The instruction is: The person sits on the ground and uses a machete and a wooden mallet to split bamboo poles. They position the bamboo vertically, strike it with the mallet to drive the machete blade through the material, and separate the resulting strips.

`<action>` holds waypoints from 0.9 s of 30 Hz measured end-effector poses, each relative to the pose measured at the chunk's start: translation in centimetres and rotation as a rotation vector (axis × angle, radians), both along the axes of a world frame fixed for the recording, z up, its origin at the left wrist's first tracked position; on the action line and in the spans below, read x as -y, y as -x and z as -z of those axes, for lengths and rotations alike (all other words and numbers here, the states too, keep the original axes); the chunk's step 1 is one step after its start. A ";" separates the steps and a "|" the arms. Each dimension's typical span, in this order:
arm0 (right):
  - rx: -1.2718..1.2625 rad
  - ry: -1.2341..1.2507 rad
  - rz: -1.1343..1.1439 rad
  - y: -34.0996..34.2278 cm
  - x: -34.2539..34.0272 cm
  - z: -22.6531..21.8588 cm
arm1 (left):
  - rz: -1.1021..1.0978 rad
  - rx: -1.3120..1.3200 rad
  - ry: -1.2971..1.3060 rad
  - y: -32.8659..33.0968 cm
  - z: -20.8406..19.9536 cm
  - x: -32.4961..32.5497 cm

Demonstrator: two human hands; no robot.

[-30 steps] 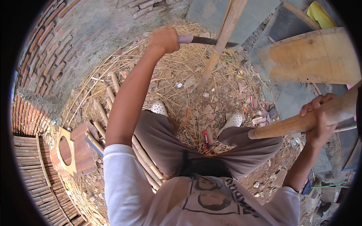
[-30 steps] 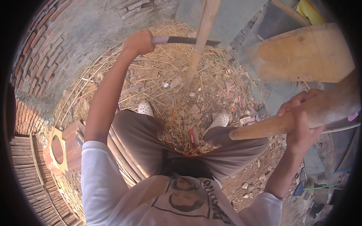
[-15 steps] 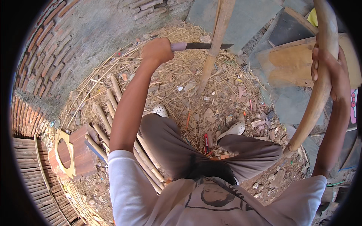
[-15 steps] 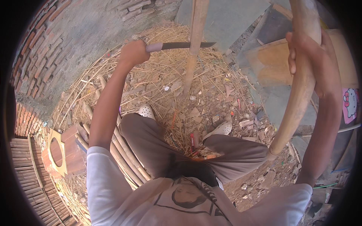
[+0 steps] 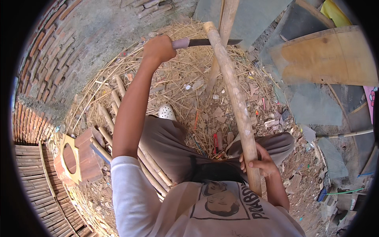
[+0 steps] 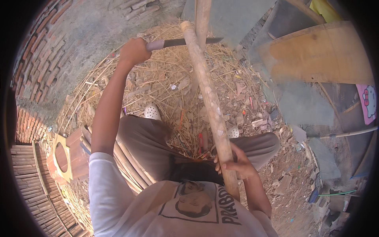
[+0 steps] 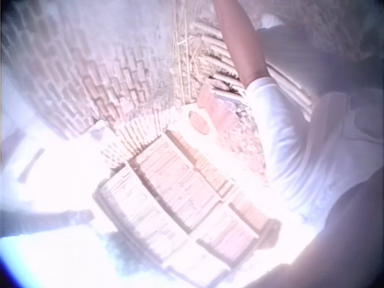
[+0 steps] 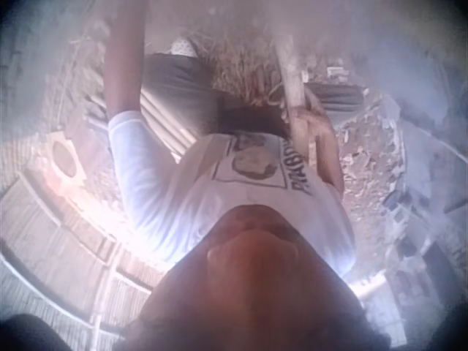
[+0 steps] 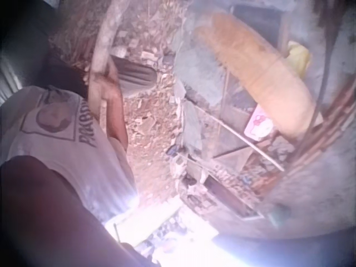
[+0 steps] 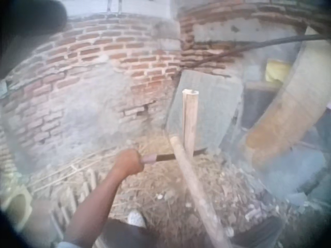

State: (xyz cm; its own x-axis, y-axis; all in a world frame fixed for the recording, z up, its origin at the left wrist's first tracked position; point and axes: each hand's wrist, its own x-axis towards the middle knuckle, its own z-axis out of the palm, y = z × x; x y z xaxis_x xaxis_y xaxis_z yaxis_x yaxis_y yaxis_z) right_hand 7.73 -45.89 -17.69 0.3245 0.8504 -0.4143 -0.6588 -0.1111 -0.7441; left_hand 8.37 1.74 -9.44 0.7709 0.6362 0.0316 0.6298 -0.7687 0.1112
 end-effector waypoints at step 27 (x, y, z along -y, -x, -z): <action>1.054 0.196 0.500 -1.2 -1.1 -10.5 | 0.012 0.081 -0.049 0.6 2.0 -1.8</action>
State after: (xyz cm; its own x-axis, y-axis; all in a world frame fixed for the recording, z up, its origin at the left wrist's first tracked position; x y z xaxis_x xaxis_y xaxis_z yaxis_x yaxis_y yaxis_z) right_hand 8.92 -44.83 -7.20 0.8627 0.4838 0.1475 0.2670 -0.1878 -0.9452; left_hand 7.79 3.55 -11.45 0.7721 0.6231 0.1250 0.6110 -0.7819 0.1235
